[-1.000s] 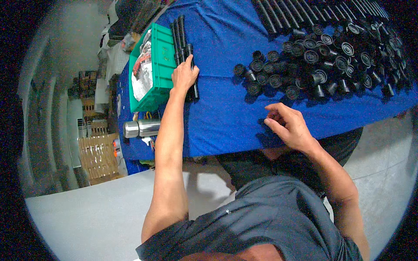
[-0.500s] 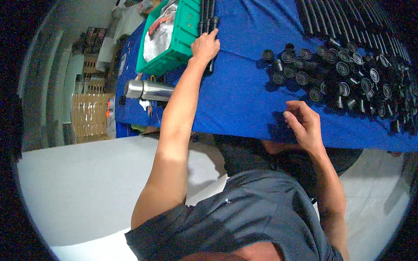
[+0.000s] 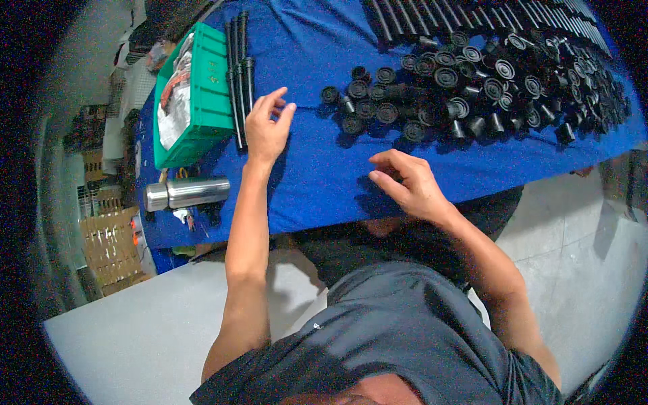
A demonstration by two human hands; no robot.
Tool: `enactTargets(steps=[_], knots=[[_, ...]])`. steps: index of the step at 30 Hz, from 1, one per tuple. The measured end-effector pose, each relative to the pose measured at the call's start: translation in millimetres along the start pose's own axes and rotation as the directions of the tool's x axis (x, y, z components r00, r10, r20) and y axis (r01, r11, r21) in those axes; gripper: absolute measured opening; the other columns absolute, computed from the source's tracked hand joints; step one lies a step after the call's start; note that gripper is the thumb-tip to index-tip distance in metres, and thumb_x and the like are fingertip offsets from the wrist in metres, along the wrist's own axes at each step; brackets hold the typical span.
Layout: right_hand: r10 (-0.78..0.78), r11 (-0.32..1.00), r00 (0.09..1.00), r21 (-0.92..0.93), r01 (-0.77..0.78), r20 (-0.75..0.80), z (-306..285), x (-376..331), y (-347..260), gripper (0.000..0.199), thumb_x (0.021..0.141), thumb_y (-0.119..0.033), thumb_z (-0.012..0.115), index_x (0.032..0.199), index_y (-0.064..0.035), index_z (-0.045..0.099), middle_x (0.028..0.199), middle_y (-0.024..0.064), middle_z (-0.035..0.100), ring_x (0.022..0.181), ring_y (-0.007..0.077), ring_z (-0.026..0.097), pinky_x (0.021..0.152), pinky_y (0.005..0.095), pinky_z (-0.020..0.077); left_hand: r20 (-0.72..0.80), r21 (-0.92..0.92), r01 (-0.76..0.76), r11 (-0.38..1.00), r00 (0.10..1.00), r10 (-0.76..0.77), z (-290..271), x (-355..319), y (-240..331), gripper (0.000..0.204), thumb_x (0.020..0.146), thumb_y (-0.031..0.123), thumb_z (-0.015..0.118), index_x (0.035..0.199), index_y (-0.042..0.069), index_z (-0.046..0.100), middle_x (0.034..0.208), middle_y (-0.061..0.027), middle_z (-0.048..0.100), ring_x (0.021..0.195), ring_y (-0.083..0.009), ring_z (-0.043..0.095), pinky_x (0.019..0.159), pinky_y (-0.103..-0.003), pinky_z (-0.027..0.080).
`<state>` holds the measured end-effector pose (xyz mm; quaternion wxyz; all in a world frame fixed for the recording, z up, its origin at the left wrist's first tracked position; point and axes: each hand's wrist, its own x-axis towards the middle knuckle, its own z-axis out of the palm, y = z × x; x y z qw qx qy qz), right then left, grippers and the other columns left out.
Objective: The person picks up a tube and a cap, pushes the cap onto the end of the tube, and places the assembly on the table before organizing several other tubes into a row.
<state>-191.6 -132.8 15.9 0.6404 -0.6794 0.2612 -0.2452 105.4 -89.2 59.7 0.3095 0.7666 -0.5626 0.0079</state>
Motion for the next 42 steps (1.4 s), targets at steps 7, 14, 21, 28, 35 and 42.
enactTargets(steps=[7, 14, 21, 28, 35, 42], knots=[[-0.015, 1.0, 1.0, -0.024, 0.016, 0.015, 3.0, 1.0, -0.4, 0.027, 0.09, -0.017, 0.067, 0.108, 0.0017, 0.063, 0.092, 0.0142, 0.067, 0.083, 0.0232, 0.068, 0.071, 0.0349, 0.0532, -0.012, -0.1, -0.179, 0.979, 0.984, 0.179, 30.2, 17.0, 16.0, 0.036, 0.081, 0.0, 0.054, 0.114, 0.005, 0.067, 0.105, -0.0136, 0.067, 0.085, -0.0262, 0.067, 0.073, -0.036, 0.054], [-0.113, 0.985, 0.993, -0.128, 0.117, 0.032, 2.7, -0.4, -11.0, 0.025, 0.091, -0.018, 0.066, 0.107, 0.0006, 0.064, 0.093, 0.0165, 0.066, 0.083, 0.0283, 0.068, 0.072, 0.0377, 0.0536, 0.018, -0.117, -0.22, 0.968, 0.974, 0.224, 59.7, 89.2, 29.8, 0.027, 0.086, 0.008, 0.057, 0.11, 0.003, 0.069, 0.101, -0.016, 0.069, 0.089, -0.0285, 0.068, 0.082, -0.038, 0.053], [-0.091, 0.994, 0.992, -0.056, 0.096, 0.083, -5.5, -1.2, -15.5, 0.025, 0.092, -0.02, 0.067, 0.104, 0.0013, 0.063, 0.085, 0.0149, 0.067, 0.079, 0.0261, 0.068, 0.07, 0.0371, 0.0531, 0.041, -0.007, -0.248, 0.969, 0.968, 0.248, 106.6, 154.9, 11.9, 0.031, 0.089, 0.025, 0.06, 0.115, 0.008, 0.067, 0.096, -0.0165, 0.07, 0.088, -0.0308, 0.069, 0.08, -0.041, 0.053], [0.022, 0.969, 0.995, 0.246, 0.003, -0.098, -105.5, 50.4, -110.6, 0.022, 0.089, -0.01, 0.064, 0.107, 0.0021, 0.061, 0.087, 0.0078, 0.063, 0.078, 0.0166, 0.065, 0.069, 0.0304, 0.0529, 0.039, -0.025, 0.043, 0.999, 0.998, -0.042, 125.0, 154.5, -27.5, 0.042, 0.087, 0.031, 0.064, 0.121, 0.007, 0.061, 0.075, -0.0122, 0.067, 0.078, -0.0333, 0.067, 0.075, -0.045, 0.051], [0.406, 0.73, 0.697, 0.668, 0.142, -0.592, -211.7, 185.5, -63.6, 0.047, 0.088, -0.007, 0.062, 0.125, 0.0117, 0.04, 0.113, 0.0228, 0.049, 0.106, 0.0388, 0.059, 0.086, 0.0516, 0.0566, -0.028, -0.001, 0.097, 0.995, 0.995, -0.097, 131.9, 156.4, -18.6, 0.037, 0.087, 0.033, 0.065, 0.113, 0.007, 0.063, 0.076, -0.0096, 0.067, 0.076, -0.032, 0.066, 0.074, -0.045, 0.051], [0.527, 0.516, 0.687, 0.83, 0.209, -0.501, -240.8, 218.7, -16.7, 0.063, 0.094, -0.008, 0.055, 0.143, 0.0097, 0.019, 0.13, 0.0298, 0.038, 0.123, 0.046, 0.047, 0.1, 0.0571, 0.0485, -0.018, -0.01, 0.056, 0.998, 0.998, -0.056, 131.1, 152.1, -26.5, 0.036, 0.087, 0.037, 0.065, 0.108, 0.008, 0.065, 0.078, -0.0095, 0.067, 0.078, -0.0308, 0.066, 0.074, -0.044, 0.052]])
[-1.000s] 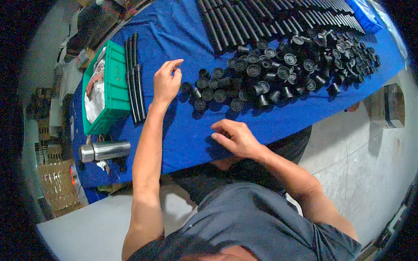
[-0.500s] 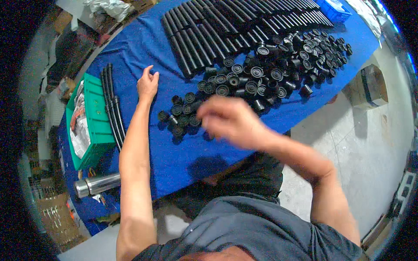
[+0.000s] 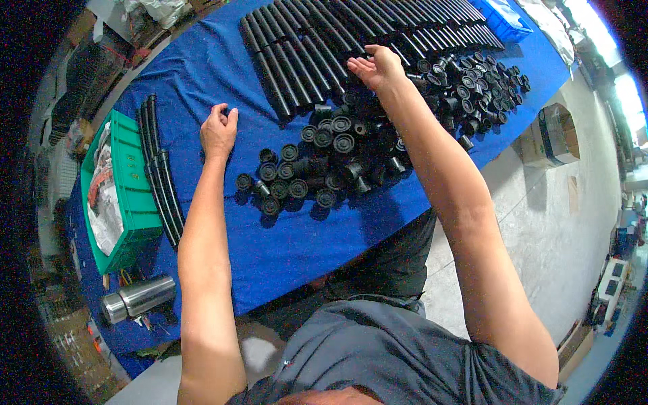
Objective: The person picks up a tube and a cap, pushes the cap onto the end of the tube, and places the assembly on the table before organizing several other tubes into a row.
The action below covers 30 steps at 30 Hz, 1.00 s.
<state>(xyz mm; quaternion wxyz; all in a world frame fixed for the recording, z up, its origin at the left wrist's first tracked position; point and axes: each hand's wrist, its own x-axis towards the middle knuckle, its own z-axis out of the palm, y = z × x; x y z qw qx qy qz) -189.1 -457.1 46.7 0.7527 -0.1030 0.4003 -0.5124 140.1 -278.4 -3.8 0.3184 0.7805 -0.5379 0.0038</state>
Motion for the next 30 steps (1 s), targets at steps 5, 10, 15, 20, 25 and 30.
enactTargets(steps=[5, 10, 15, 20, 25, 30], knots=[[0.002, 0.999, 1.0, -0.039, -0.003, -0.014, 1.5, 5.1, 9.2, 0.065, 0.095, -0.01, 0.054, 0.145, 0.0067, 0.016, 0.135, 0.0335, 0.036, 0.121, 0.0449, 0.05, 0.101, 0.0557, 0.0477, 0.0, -0.01, 0.016, 1.0, 1.0, -0.016, -3.0, -4.2, 0.5, 0.037, 0.085, 0.038, 0.066, 0.107, 0.008, 0.065, 0.08, -0.0086, 0.067, 0.079, -0.0303, 0.066, 0.073, -0.044, 0.052], [-0.012, 0.997, 1.0, -0.075, 0.013, 0.019, 0.7, 13.2, 12.8, 0.068, 0.096, -0.011, 0.053, 0.15, 0.0014, 0.012, 0.139, 0.0337, 0.035, 0.119, 0.0435, 0.052, 0.1, 0.0524, 0.049, -0.026, 0.0, -0.005, 1.0, 1.0, 0.005, -1.2, -3.1, 0.8, 0.039, 0.084, 0.04, 0.068, 0.106, 0.008, 0.066, 0.076, -0.0086, 0.066, 0.075, -0.0295, 0.066, 0.071, -0.042, 0.051], [0.035, 0.986, 0.999, 0.165, -0.038, 0.025, 8.1, 21.1, 18.5, 0.064, 0.098, -0.01, 0.048, 0.149, 0.0009, 0.012, 0.136, 0.0321, 0.038, 0.117, 0.0423, 0.053, 0.095, 0.0501, 0.052, -0.061, 0.012, -0.022, 1.0, 0.998, 0.022, -0.1, -1.4, -2.7, 0.04, 0.083, 0.041, 0.07, 0.105, 0.007, 0.067, 0.073, -0.0087, 0.065, 0.071, -0.0286, 0.065, 0.069, -0.041, 0.051], [0.069, 0.893, 0.975, 0.422, -0.156, 0.213, -4.7, 47.2, 15.6, 0.048, 0.101, -0.009, 0.039, 0.141, 0.0061, 0.016, 0.133, 0.0317, 0.038, 0.113, 0.042, 0.053, 0.093, 0.0504, 0.0545, -0.058, -0.023, -0.061, 0.998, 0.997, 0.059, 2.6, 1.0, 1.0, 0.038, 0.083, 0.039, 0.07, 0.103, 0.006, 0.067, 0.072, -0.0086, 0.064, 0.07, -0.0284, 0.064, 0.068, -0.042, 0.051], [-0.017, 0.854, 0.996, 0.52, -0.031, 0.087, 8.2, 55.0, 40.1, 0.05, 0.102, -0.009, 0.037, 0.143, 0.0071, 0.015, 0.141, 0.0331, 0.03, 0.112, 0.044, 0.055, 0.093, 0.0535, 0.055, -0.014, -0.017, 0.001, 1.0, 1.0, -0.001, -4.6, -7.9, 5.1, 0.035, 0.084, 0.038, 0.067, 0.102, 0.007, 0.066, 0.078, -0.0098, 0.066, 0.076, -0.0311, 0.065, 0.071, -0.044, 0.051], [0.002, 0.809, 0.991, 0.583, -0.079, 0.132, 14.3, 64.7, 36.7, 0.058, 0.101, -0.009, 0.039, 0.148, 0.003, 0.007, 0.14, 0.0336, 0.032, 0.112, 0.0431, 0.057, 0.095, 0.0524, 0.0544, 0.002, -0.021, -0.01, 1.0, 1.0, 0.01, -3.2, -4.8, 7.0, 0.036, 0.085, 0.038, 0.066, 0.102, 0.006, 0.066, 0.078, -0.0109, 0.066, 0.077, -0.0319, 0.065, 0.072, -0.044, 0.051]])
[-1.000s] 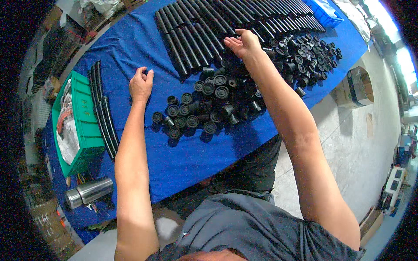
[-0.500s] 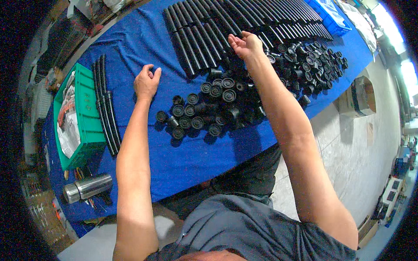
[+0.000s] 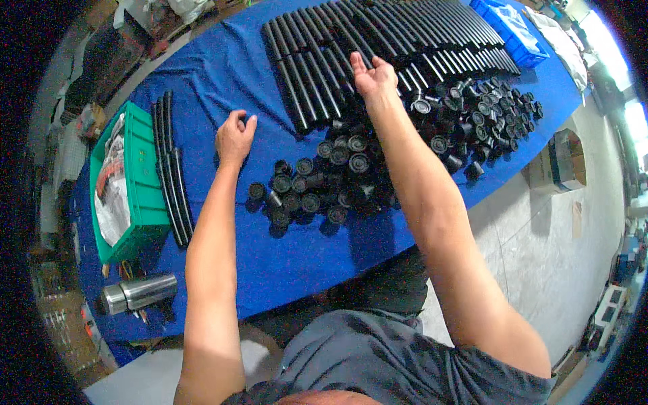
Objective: The person picks up a tube and a cap, pushes the cap onto the end of the tube, and places the assembly on the table before organizing several other tubes into a row.
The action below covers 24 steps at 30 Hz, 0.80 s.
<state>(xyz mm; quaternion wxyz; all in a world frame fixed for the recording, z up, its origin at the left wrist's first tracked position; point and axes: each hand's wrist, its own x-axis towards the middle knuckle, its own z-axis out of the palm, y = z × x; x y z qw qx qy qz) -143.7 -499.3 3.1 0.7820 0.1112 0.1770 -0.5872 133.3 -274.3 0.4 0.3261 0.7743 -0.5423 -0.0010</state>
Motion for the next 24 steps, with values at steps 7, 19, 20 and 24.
enactTargets(steps=[7, 19, 20, 24], knots=[[0.177, 0.979, 0.984, 0.102, -0.179, 0.025, 6.6, 7.5, 3.9, 0.059, 0.099, -0.011, 0.043, 0.146, 0.0013, 0.009, 0.123, 0.0288, 0.049, 0.107, 0.0379, 0.059, 0.091, 0.0509, 0.0555, -0.021, -0.031, 0.017, 0.999, 1.0, -0.017, -0.4, 3.1, -3.5, 0.037, 0.084, 0.038, 0.067, 0.103, 0.006, 0.067, 0.078, -0.0106, 0.067, 0.078, -0.0318, 0.066, 0.072, -0.044, 0.052], [0.142, 0.966, 0.983, -0.232, -0.113, 0.113, 40.3, -72.9, 16.6, 0.03, 0.099, -0.013, 0.052, 0.126, -0.0037, 0.042, 0.125, 0.0321, 0.051, 0.105, 0.0398, 0.06, 0.087, 0.0457, 0.0556, -0.067, -0.079, 0.034, 0.996, 0.997, -0.039, -2.9, 1.1, -11.7, 0.035, 0.085, 0.035, 0.067, 0.103, 0.006, 0.068, 0.076, -0.0109, 0.069, 0.076, -0.0303, 0.068, 0.072, -0.042, 0.053], [0.125, 0.961, 0.979, -0.263, -0.08, 0.159, 40.6, -85.0, 13.1, 0.032, 0.099, -0.017, 0.055, 0.127, -0.0056, 0.041, 0.127, 0.0313, 0.05, 0.108, 0.0395, 0.059, 0.087, 0.0445, 0.0555, -0.05, -0.093, 0.044, 0.995, 0.998, -0.049, -3.8, 2.5, -8.8, 0.034, 0.084, 0.034, 0.066, 0.102, 0.005, 0.068, 0.078, -0.0113, 0.07, 0.08, -0.0314, 0.068, 0.075, -0.043, 0.053], [0.164, 0.858, 0.953, -0.514, -0.011, 0.254, 52.8, -137.9, -6.8, 0.019, 0.098, -0.019, 0.06, 0.107, -0.0014, 0.058, 0.105, 0.0175, 0.066, 0.089, 0.0296, 0.067, 0.069, 0.034, 0.0585, -0.06, -0.119, 0.033, 0.992, 0.997, -0.041, 2.0, 5.4, -7.6, 0.032, 0.085, 0.033, 0.065, 0.103, 0.006, 0.068, 0.081, -0.0111, 0.071, 0.082, -0.0312, 0.069, 0.077, -0.043, 0.054]])
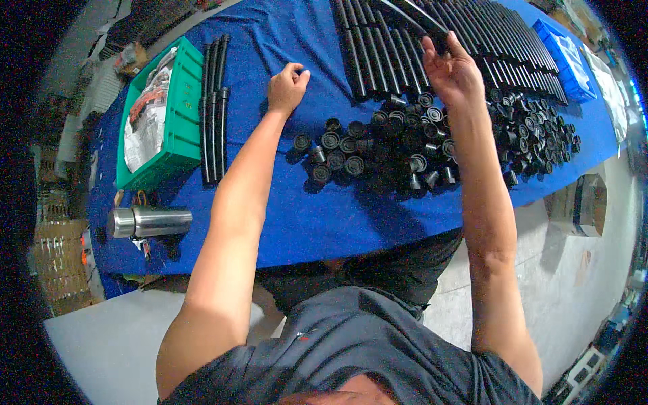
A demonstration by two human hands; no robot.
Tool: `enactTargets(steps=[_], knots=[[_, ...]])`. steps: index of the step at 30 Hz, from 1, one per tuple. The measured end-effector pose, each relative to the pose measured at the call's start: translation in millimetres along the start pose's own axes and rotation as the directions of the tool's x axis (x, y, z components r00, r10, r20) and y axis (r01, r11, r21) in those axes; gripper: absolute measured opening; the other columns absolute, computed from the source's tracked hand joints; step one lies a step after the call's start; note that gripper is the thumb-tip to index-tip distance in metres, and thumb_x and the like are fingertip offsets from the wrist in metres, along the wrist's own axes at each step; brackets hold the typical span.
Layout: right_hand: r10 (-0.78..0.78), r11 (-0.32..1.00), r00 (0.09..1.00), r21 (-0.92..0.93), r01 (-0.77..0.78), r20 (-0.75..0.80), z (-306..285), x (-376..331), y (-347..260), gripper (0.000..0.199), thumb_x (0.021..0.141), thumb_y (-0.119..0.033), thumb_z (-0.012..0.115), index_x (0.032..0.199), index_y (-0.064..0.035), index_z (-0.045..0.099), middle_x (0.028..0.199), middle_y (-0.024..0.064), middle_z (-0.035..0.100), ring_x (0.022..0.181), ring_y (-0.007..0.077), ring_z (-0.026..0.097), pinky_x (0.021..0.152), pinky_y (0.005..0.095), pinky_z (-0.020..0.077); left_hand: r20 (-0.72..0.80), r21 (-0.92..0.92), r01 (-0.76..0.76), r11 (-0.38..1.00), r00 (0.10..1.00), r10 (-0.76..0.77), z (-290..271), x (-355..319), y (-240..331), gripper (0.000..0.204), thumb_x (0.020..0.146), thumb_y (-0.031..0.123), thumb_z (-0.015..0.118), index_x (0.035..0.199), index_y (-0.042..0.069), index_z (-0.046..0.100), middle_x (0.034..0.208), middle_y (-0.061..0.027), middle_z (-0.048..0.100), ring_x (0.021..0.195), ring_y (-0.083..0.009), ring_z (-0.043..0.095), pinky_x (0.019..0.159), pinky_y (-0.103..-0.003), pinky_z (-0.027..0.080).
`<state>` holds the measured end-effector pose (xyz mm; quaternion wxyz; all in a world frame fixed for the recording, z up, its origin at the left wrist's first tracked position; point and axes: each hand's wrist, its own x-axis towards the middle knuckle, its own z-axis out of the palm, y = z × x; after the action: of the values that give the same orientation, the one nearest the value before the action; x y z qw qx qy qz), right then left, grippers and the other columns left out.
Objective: The person picks up a tube and a cap, pushes the cap onto the end of the tube, and places the assembly on the table before organizing several other tubes into a row.
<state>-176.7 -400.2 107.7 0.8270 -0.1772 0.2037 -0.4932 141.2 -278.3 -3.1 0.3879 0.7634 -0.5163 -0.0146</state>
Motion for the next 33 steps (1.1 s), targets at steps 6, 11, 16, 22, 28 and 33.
enactTargets(steps=[6, 11, 16, 22, 28, 33], knots=[[0.243, 0.848, 0.897, -0.53, -0.013, 0.368, 56.3, -67.9, -11.9, 0.019, 0.096, -0.021, 0.064, 0.102, -0.0039, 0.065, 0.087, 0.003, 0.066, 0.069, 0.0133, 0.064, 0.058, 0.025, 0.0547, 0.278, -0.173, 0.189, 0.967, 0.951, -0.137, -37.3, 22.6, -78.9, 0.039, 0.086, 0.031, 0.065, 0.117, 0.006, 0.065, 0.099, -0.0138, 0.072, 0.093, -0.0263, 0.069, 0.085, -0.039, 0.053], [0.493, 0.461, 0.843, -0.887, -0.043, 0.216, 64.4, -116.1, 2.8, 0.018, 0.094, -0.024, 0.064, 0.091, -0.0058, 0.065, 0.075, 0.0009, 0.064, 0.056, 0.0103, 0.061, 0.051, 0.0238, 0.0495, 0.516, -0.565, 0.412, 0.715, 0.852, -0.083, -69.4, -22.4, 15.6, 0.044, 0.095, 0.027, 0.062, 0.129, 0.001, 0.055, 0.107, -0.0094, 0.067, 0.099, -0.0183, 0.064, 0.084, -0.032, 0.051], [0.732, 0.266, 0.656, -0.964, -0.029, 0.182, 85.8, -125.2, 95.7, 0.025, 0.091, -0.028, 0.067, 0.088, -0.0028, 0.064, 0.071, 0.0029, 0.062, 0.056, 0.0125, 0.062, 0.051, 0.0267, 0.0492, 0.198, -0.665, 0.131, 0.735, 0.98, 0.004, -169.1, -140.3, 67.4, 0.051, 0.096, 0.026, 0.062, 0.139, 0.004, 0.047, 0.125, -0.0131, 0.06, 0.117, -0.0214, 0.057, 0.094, -0.039, 0.049], [0.843, 0.196, 0.513, -0.98, -0.015, 0.161, 78.1, -90.8, 197.9, 0.027, 0.091, -0.03, 0.067, 0.09, -0.0034, 0.067, 0.072, 0.0031, 0.063, 0.055, 0.0136, 0.06, 0.051, 0.0267, 0.0485, 0.102, -0.038, 0.037, 0.999, 0.994, -0.033, -173.2, -247.7, 84.1, 0.089, 0.074, 0.032, 0.084, 0.146, 0.006, 0.039, 0.141, -0.0198, 0.047, 0.13, -0.0337, 0.048, 0.103, -0.043, 0.044], [0.843, 0.056, 0.525, -0.99, 0.133, 0.118, 82.0, -70.8, 249.9, 0.031, 0.09, -0.033, 0.066, 0.098, -0.003, 0.069, 0.076, 0.0067, 0.063, 0.055, 0.0153, 0.059, 0.048, 0.0296, 0.0472, 0.092, 0.014, 0.112, 0.994, 0.989, -0.113, -153.0, -260.2, 60.9, 0.073, 0.081, 0.017, 0.073, 0.145, 0.004, 0.04, 0.141, -0.0236, 0.045, 0.13, -0.0388, 0.046, 0.108, -0.042, 0.039], [0.787, -0.033, 0.613, -0.987, 0.158, 0.072, 83.9, -70.0, 280.8, 0.034, 0.088, -0.032, 0.064, 0.094, 0.0013, 0.068, 0.07, 0.0087, 0.063, 0.055, 0.019, 0.061, 0.049, 0.0337, 0.0522, 0.133, 0.152, 0.165, 0.975, 0.974, -0.185, -147.9, -261.8, 51.4, 0.071, 0.08, 0.012, 0.067, 0.145, 0.002, 0.04, 0.141, -0.0265, 0.044, 0.13, -0.041, 0.045, 0.108, -0.043, 0.038]])
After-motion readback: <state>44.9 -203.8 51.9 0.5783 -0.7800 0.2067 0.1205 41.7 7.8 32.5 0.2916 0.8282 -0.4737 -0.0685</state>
